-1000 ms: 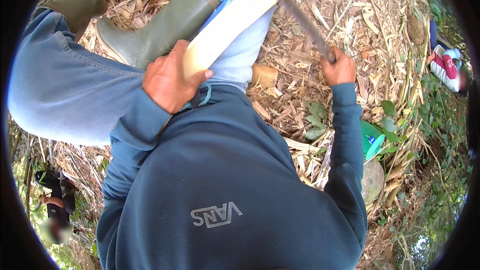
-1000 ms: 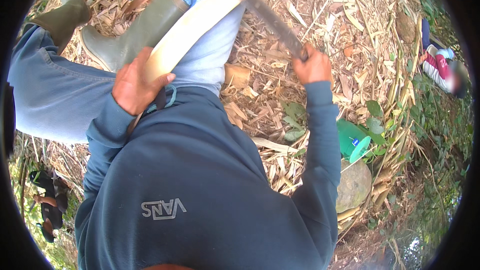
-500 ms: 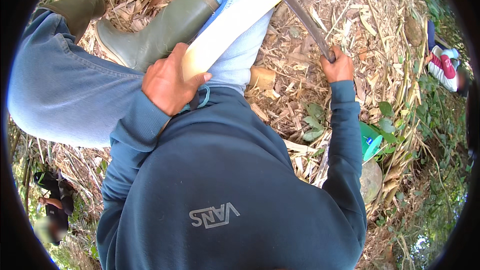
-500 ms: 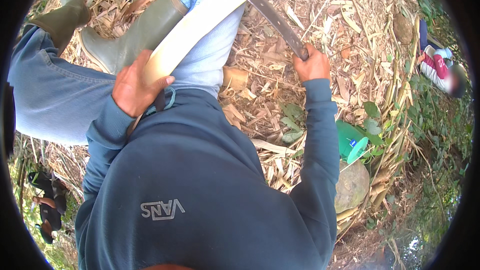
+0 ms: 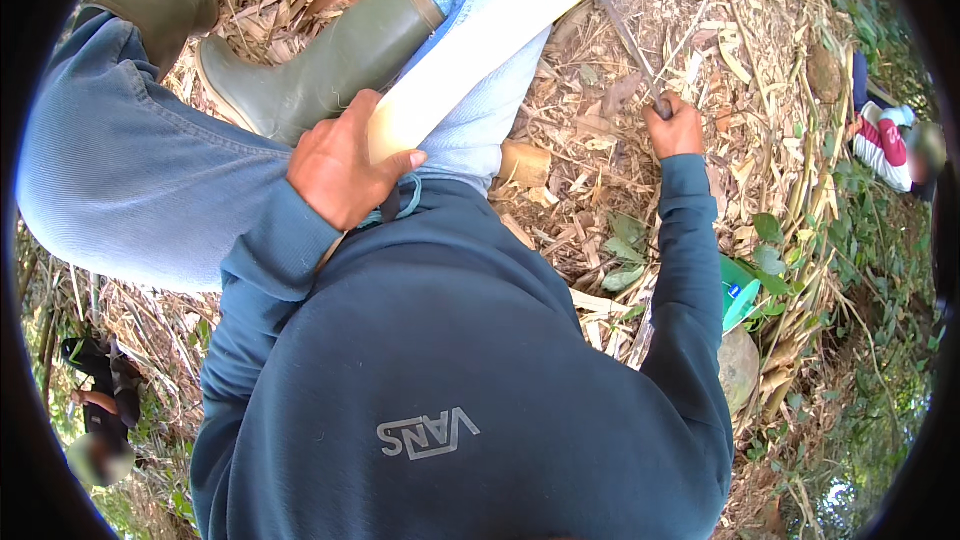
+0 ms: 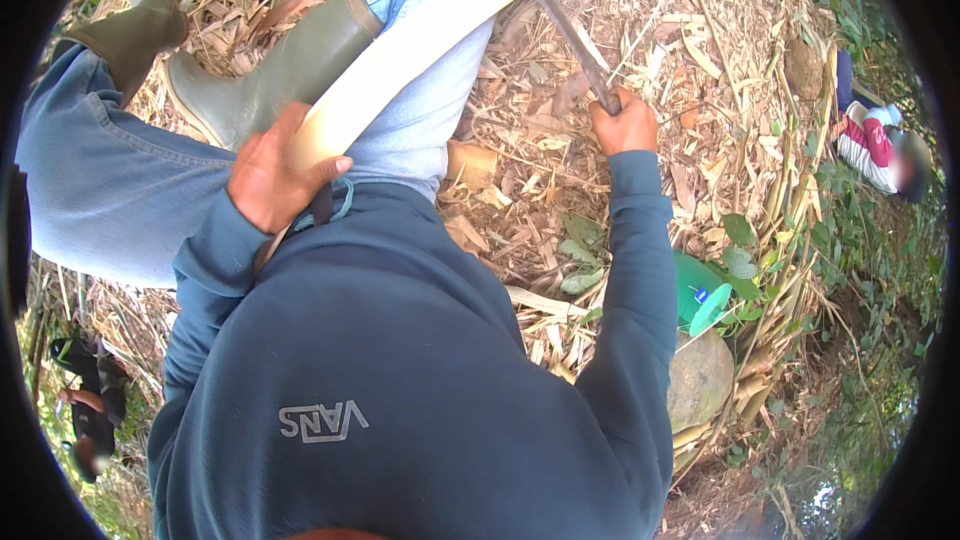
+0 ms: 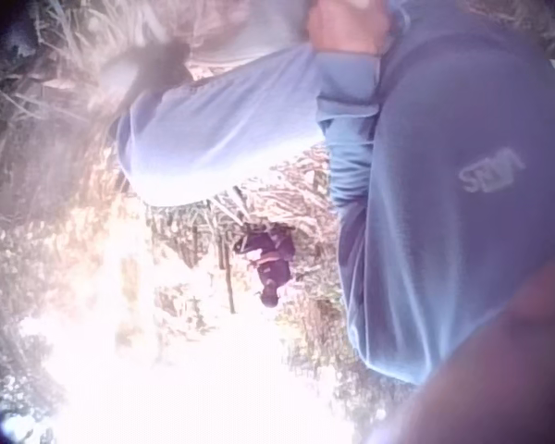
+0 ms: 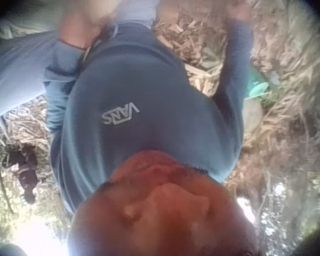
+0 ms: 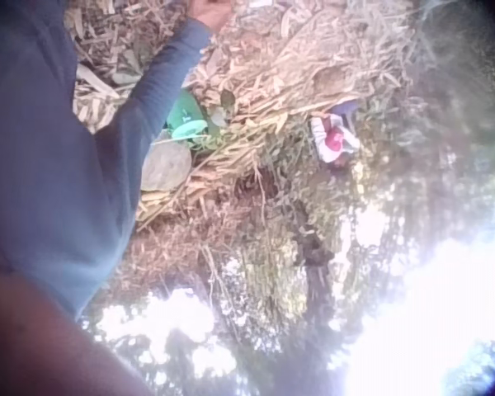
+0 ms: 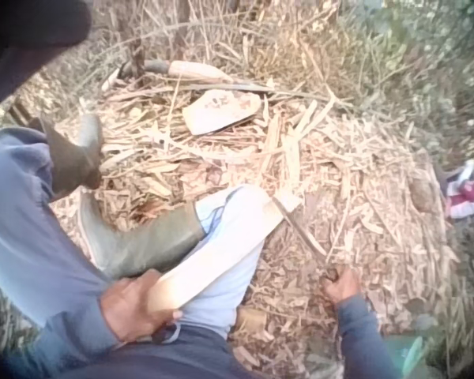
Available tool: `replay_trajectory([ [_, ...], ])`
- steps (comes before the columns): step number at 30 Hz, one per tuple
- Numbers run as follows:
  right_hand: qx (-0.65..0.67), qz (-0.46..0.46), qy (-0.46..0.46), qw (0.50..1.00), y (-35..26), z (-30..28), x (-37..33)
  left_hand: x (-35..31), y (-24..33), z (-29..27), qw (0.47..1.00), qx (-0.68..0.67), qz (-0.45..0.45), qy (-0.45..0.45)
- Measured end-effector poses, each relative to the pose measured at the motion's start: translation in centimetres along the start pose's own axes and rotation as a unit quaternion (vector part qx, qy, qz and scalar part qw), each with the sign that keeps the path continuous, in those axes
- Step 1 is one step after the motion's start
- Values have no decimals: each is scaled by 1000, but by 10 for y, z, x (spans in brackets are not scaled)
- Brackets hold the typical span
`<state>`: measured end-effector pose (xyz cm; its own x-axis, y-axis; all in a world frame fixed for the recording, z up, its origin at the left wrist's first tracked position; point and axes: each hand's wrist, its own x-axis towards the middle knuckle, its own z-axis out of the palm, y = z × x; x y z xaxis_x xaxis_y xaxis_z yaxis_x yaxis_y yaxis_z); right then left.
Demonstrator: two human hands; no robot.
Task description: The person sits on the ground and uses a machete to shave thin strips from a long piece of light-colored wood. They repeatedly draw the blade along the wood's surface, removing shavings and gradually thinning the piece.
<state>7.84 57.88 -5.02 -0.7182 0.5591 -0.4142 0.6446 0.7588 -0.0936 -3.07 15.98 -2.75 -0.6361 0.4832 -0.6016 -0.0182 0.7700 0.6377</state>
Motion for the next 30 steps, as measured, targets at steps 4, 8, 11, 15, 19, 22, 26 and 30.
replay_trajectory([
  [4, 3, 28, 62, 998, 15, 8, 30, -2, -4, 5, 997, -32, 53, 42],
  [8, -7, 42, 135, 990, 33, 22, 29, 0, -1, 0, 998, -39, 35, 20],
  [11, 92, 68, 70, 991, 11, 13, -3, 3, -5, 0, 997, -67, 33, 3],
  [15, 104, 15, 43, 994, -44, 1, -60, 8, -22, 4, 975, -209, 44, -55],
  [19, 87, -122, 10, 989, -77, -2, -108, 10, -19, 1, 944, -310, -2, -109],
  [22, 23, -172, 8, 985, -82, -4, -114, 8, -13, -2, 927, -353, -23, -125],
  [26, 28, -83, 11, 996, -74, 0, -99, 9, -14, -4, 940, -317, -24, -124],
  [30, 31, -139, 9, 990, -66, -1, -98, 9, -16, -3, 945, -305, -16, -121],
])
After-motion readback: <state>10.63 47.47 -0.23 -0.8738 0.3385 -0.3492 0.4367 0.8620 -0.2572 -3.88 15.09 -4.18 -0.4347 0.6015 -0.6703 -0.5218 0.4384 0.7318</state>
